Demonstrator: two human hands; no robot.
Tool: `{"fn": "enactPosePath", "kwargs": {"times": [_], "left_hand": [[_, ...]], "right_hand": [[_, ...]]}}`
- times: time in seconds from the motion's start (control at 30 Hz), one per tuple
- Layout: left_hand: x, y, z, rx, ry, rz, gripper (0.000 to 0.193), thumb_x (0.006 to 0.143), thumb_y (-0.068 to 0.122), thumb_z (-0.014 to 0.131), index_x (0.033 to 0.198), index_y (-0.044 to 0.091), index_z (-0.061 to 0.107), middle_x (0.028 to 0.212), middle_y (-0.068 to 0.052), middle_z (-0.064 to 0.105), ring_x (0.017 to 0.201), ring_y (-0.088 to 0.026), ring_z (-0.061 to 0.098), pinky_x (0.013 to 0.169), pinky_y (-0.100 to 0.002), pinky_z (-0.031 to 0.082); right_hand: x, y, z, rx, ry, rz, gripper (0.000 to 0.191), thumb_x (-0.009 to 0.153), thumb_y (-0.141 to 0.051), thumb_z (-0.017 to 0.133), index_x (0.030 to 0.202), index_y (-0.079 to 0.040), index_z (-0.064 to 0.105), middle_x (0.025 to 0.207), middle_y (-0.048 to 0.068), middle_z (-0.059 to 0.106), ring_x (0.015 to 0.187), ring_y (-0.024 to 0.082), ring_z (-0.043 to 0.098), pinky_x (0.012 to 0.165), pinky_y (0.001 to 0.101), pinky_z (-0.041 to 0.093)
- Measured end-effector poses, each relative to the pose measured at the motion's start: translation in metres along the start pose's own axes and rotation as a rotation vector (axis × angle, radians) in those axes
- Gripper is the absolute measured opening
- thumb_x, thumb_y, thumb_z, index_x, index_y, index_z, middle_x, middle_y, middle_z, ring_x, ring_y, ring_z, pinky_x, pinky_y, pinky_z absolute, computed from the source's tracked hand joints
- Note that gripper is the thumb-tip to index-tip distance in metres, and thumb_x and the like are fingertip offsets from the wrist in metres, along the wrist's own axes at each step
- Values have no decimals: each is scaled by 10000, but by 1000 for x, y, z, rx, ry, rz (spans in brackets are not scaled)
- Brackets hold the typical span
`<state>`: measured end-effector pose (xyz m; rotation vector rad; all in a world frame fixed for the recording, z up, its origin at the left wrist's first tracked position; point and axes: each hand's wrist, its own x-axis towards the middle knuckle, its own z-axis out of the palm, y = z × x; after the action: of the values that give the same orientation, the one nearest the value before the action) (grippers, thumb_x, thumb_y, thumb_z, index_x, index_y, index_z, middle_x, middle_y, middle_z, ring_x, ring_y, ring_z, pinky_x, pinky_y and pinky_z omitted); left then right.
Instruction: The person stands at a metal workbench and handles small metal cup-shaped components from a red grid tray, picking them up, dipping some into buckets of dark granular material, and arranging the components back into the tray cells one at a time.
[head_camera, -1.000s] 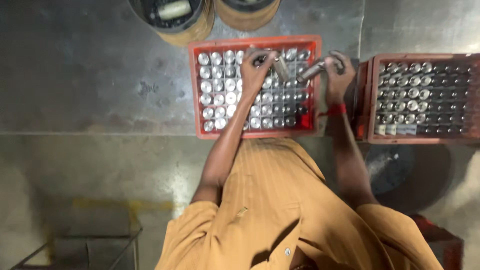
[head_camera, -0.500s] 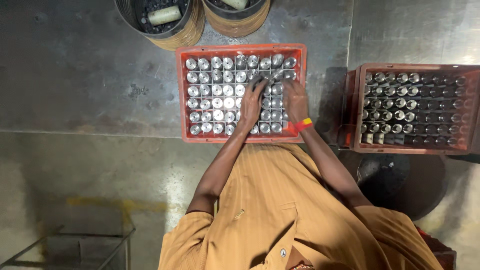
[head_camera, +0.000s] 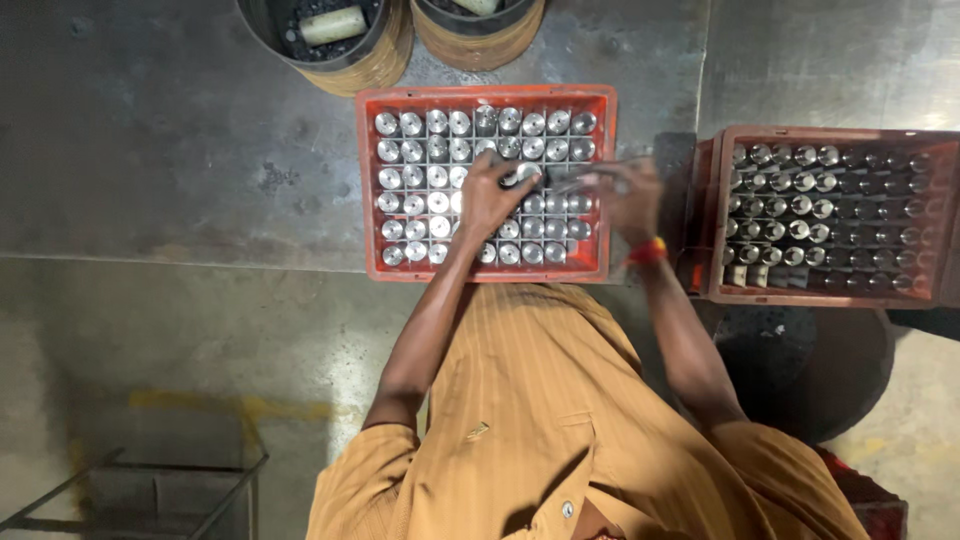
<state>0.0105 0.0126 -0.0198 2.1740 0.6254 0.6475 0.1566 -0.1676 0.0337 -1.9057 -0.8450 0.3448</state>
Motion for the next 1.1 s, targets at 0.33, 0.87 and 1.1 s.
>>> {"fn": "enactPosePath", "kwargs": {"times": [0.33, 0.87, 1.1], "left_hand": [[-36, 24, 10, -123, -179, -295, 419, 988, 305, 726, 1329, 67, 667, 1082, -198, 707, 935, -345, 721, 811, -440, 569], [-44, 40, 21, 394, -78, 5, 287, 890, 249, 743, 1064, 22, 718, 976, -185, 610, 852, -332, 625, 679, -462, 532], [-38, 11, -15, -48, -25, 56, 373, 868, 392, 814, 1009, 52, 757, 954, -136, 667, 882, -263, 649, 666, -404, 585]], "right_hand": [[-35, 2, 43, 88, 113, 191, 478, 1007, -309, 701, 1325, 19, 560, 1111, 231, 609, 990, 393, 590, 793, 507, 462], [-40, -1, 48, -607, -132, -133, 241, 881, -279, 820, 1022, -93, 759, 915, 117, 751, 1064, 344, 607, 864, 492, 431], [-39, 0, -9, 14, -34, -75, 270, 907, -281, 791, 1092, -86, 770, 971, 104, 763, 921, 227, 643, 855, 425, 508]]}}
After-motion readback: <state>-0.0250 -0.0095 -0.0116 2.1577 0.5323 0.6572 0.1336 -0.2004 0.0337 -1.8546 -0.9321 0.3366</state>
